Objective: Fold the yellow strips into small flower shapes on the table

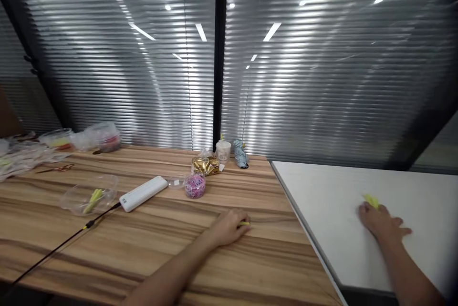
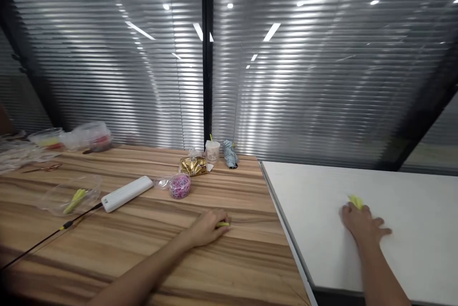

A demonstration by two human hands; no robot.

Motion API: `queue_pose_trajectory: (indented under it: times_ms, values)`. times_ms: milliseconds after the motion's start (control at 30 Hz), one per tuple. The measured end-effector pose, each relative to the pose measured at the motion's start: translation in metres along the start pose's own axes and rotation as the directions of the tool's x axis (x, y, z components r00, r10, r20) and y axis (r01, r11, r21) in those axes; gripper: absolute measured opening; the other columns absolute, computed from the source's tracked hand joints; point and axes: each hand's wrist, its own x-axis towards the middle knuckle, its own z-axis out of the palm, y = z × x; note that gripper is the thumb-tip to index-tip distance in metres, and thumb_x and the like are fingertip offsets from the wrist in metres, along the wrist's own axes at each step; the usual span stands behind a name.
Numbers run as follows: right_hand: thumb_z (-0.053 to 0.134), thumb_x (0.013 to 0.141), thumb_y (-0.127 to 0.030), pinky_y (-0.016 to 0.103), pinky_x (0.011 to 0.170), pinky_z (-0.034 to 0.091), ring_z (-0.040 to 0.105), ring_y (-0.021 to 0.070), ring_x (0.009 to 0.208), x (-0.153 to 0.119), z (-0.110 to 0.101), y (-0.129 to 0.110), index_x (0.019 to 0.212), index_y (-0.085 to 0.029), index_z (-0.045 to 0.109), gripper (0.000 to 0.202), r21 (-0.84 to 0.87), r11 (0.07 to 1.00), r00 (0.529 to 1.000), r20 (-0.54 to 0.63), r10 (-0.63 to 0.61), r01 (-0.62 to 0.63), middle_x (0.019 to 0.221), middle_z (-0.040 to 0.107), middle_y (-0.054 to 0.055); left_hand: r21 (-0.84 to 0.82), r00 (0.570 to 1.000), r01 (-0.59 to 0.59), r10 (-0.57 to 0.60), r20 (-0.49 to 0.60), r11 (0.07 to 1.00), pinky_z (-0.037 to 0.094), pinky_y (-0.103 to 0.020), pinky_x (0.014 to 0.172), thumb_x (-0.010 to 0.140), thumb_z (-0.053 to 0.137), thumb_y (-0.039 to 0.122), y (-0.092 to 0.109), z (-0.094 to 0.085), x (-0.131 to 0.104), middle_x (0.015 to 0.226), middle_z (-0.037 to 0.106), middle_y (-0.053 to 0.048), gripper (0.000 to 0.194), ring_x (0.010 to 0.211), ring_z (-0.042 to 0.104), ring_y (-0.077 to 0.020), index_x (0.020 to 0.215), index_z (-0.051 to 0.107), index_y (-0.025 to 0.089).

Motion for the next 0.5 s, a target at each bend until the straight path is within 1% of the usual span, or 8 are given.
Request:
queue_pose_trajectory:
  times_ms: [67, 167, 233, 333, 400, 433, 467, 500]
  values:
    - [0.049, 0.066, -0.028, 0.050, 0.062, 0.029, 0.052, 0.0390, 0.090, 0.004, 0.000, -0.001, 0.088, -0.020, 0.068, 0.030, 0.034, 0.998, 0.998, 0.041, -0.046, 0.044, 0.100, 0.054, 0.029, 0.005, 1.000, -0.004, 0.004, -0.003, 1.000, 0.038, -0.023, 0.070, 0.082, 0.043, 0.036, 0.001, 0.000, 0.000, 0.088, 0.060, -0.003, 0.021, 0.081, 0.054, -0.0160, 0.087, 0.055, 0.019]
    - [0.046, 0.064, -0.021, 0.042, 0.059, 0.034, 0.059, 0.0286, 0.072, 0.005, -0.002, 0.001, 0.074, -0.021, 0.069, 0.025, 0.102, 0.977, 0.982, 0.023, -0.189, 0.186, 0.096, 0.059, 0.026, -0.014, 1.000, -0.005, 0.005, -0.006, 1.000, 0.038, -0.023, 0.070, 0.081, 0.044, 0.037, 0.002, -0.001, -0.001, 0.086, 0.060, -0.004, 0.022, 0.080, 0.054, -0.0163, 0.087, 0.056, 0.019]
    - [0.045, 0.064, -0.021, 0.041, 0.058, 0.035, 0.059, 0.0262, 0.064, 0.001, -0.002, 0.005, 0.070, -0.023, 0.069, 0.024, 0.112, 0.954, 0.960, -0.020, -0.278, 0.278, 0.089, 0.061, 0.024, -0.065, 1.000, 0.002, -0.003, -0.015, 0.998, 0.038, -0.023, 0.069, 0.081, 0.045, 0.037, 0.001, -0.001, -0.001, 0.085, 0.061, -0.004, 0.023, 0.079, 0.054, -0.0162, 0.086, 0.058, 0.018]
    - [0.045, 0.065, -0.027, 0.039, 0.056, 0.039, 0.060, 0.0260, 0.064, -0.006, -0.002, 0.007, 0.071, -0.025, 0.067, 0.024, 0.114, 0.899, 0.905, -0.106, -0.412, 0.423, 0.085, 0.064, 0.020, -0.243, 0.998, 0.042, -0.054, -0.044, 0.969, 0.039, -0.023, 0.067, 0.078, 0.048, 0.037, -0.006, 0.004, 0.003, 0.082, 0.063, -0.004, 0.024, 0.076, 0.055, -0.0156, 0.083, 0.060, 0.017]
    - [0.044, 0.067, -0.036, 0.038, 0.054, 0.042, 0.061, 0.0275, 0.067, -0.014, -0.003, -0.004, 0.071, -0.025, 0.066, 0.025, 0.157, 0.843, 0.856, -0.145, -0.495, 0.514, 0.086, 0.065, 0.015, -0.427, 0.986, 0.107, -0.151, -0.070, 0.898, 0.039, -0.023, 0.063, 0.076, 0.050, 0.040, -0.012, 0.009, 0.008, 0.074, 0.063, -0.004, 0.026, 0.069, 0.055, -0.0151, 0.078, 0.061, 0.016]
    - [0.044, 0.068, -0.040, 0.038, 0.055, 0.044, 0.061, 0.0285, 0.068, -0.022, -0.005, -0.016, 0.072, -0.023, 0.066, 0.028, 0.183, 0.816, 0.834, -0.186, -0.519, 0.549, 0.085, 0.066, 0.014, -0.537, 0.977, 0.135, -0.201, -0.065, 0.832, 0.040, -0.023, 0.060, 0.075, 0.050, 0.042, -0.015, 0.012, 0.010, 0.069, 0.062, -0.004, 0.029, 0.064, 0.055, -0.0144, 0.076, 0.060, 0.015]
    - [0.043, 0.068, -0.043, 0.039, 0.055, 0.045, 0.061, 0.0295, 0.068, -0.033, -0.008, -0.032, 0.074, -0.021, 0.066, 0.033, 0.206, 0.794, 0.817, -0.236, -0.526, 0.571, 0.082, 0.066, 0.015, -0.655, 0.967, 0.159, -0.250, -0.046, 0.738, 0.040, -0.023, 0.055, 0.075, 0.049, 0.044, -0.019, 0.014, 0.013, 0.065, 0.061, -0.003, 0.032, 0.057, 0.053, -0.0132, 0.076, 0.059, 0.014]
    - [0.040, 0.071, -0.045, 0.040, 0.057, 0.046, 0.061, 0.0295, 0.070, -0.048, -0.012, -0.053, 0.078, -0.018, 0.066, 0.037, 0.240, 0.756, 0.786, -0.304, -0.538, 0.609, 0.082, 0.066, 0.015, -0.754, 0.958, 0.169, -0.286, -0.027, 0.635, 0.039, -0.023, 0.052, 0.074, 0.049, 0.046, -0.021, 0.015, 0.016, 0.062, 0.059, -0.003, 0.034, 0.052, 0.052, -0.0121, 0.077, 0.057, 0.013]
